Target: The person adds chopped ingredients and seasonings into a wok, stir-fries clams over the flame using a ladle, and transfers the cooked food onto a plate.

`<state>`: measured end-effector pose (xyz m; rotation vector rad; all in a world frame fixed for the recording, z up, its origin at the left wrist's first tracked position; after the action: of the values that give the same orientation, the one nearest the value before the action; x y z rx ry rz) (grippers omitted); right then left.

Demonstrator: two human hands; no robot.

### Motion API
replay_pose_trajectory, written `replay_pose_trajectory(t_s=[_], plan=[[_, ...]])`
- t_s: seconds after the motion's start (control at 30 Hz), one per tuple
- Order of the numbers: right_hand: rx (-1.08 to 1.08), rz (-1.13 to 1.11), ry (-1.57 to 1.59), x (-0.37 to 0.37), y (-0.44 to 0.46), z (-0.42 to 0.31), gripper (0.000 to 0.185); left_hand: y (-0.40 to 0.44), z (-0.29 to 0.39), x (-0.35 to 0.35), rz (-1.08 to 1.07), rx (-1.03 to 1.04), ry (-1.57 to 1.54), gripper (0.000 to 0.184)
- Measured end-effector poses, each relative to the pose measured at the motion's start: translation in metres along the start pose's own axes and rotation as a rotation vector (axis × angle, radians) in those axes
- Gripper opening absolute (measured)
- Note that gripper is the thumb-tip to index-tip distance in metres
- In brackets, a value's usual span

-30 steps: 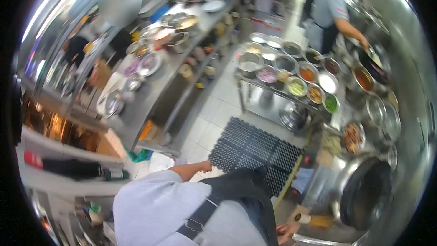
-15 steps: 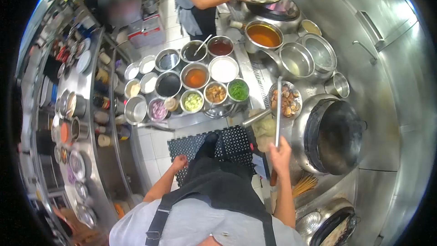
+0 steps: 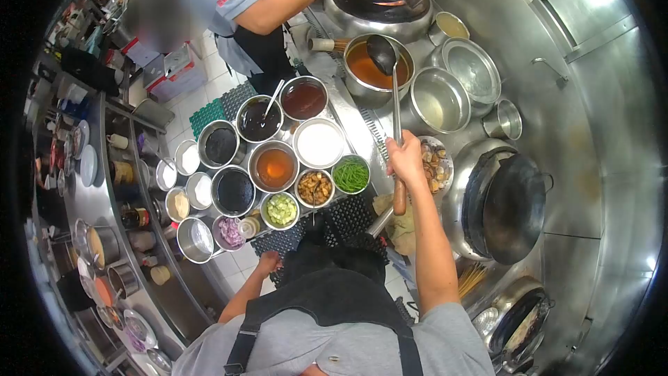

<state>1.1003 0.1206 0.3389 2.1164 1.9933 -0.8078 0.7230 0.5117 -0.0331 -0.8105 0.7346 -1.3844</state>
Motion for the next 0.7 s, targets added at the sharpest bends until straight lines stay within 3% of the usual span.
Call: replay_pose_trajectory(t_s=[0.13, 0.23, 0.33, 0.57, 0.63, 0.7], plan=[[0.122, -0.085, 0.280, 0.005, 0.004, 0.010, 0.015, 0.023, 0.022, 0.012, -0.093, 0.082, 0.230, 0.019], [0.175, -0.133, 0.549, -0.002, 0.000, 0.006, 0.013, 0.042, 0.021, 0.029, 0.027, 0.209, 0.489, 0.024], [0.225, -0.200, 0.787, -0.017, -0.006, 0.007, 0.018, 0.036, 0.056, 0.074, -0.109, 0.275, 0.873, 0.035], [0.171, -0.478, 1.432, -0.091, -0.088, 0.024, 0.030, 0.010, 0.089, 0.227, -0.594, 0.489, 1.008, 0.045], [0.184, -0.491, 1.608, -0.130, -0.138, 0.036, 0.036, -0.002, 0.087, 0.285, -0.752, 0.546, 1.060, 0.045], [0.137, -0.425, 1.591, -0.172, -0.192, 0.062, 0.040, -0.017, 0.064, 0.342, -0.915, 0.619, 1.090, 0.046]])
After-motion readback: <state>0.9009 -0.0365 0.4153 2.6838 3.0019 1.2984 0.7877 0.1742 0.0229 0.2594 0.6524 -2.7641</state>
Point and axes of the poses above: each hand's wrist, its own y-axis towards the middle knuckle, its own x-axis out of the palm, z = x × y, the point moved 4 cm from there along y, towards the middle knuckle, and after that the axes turned 6 degrees about -y, right-handed, at the moved point
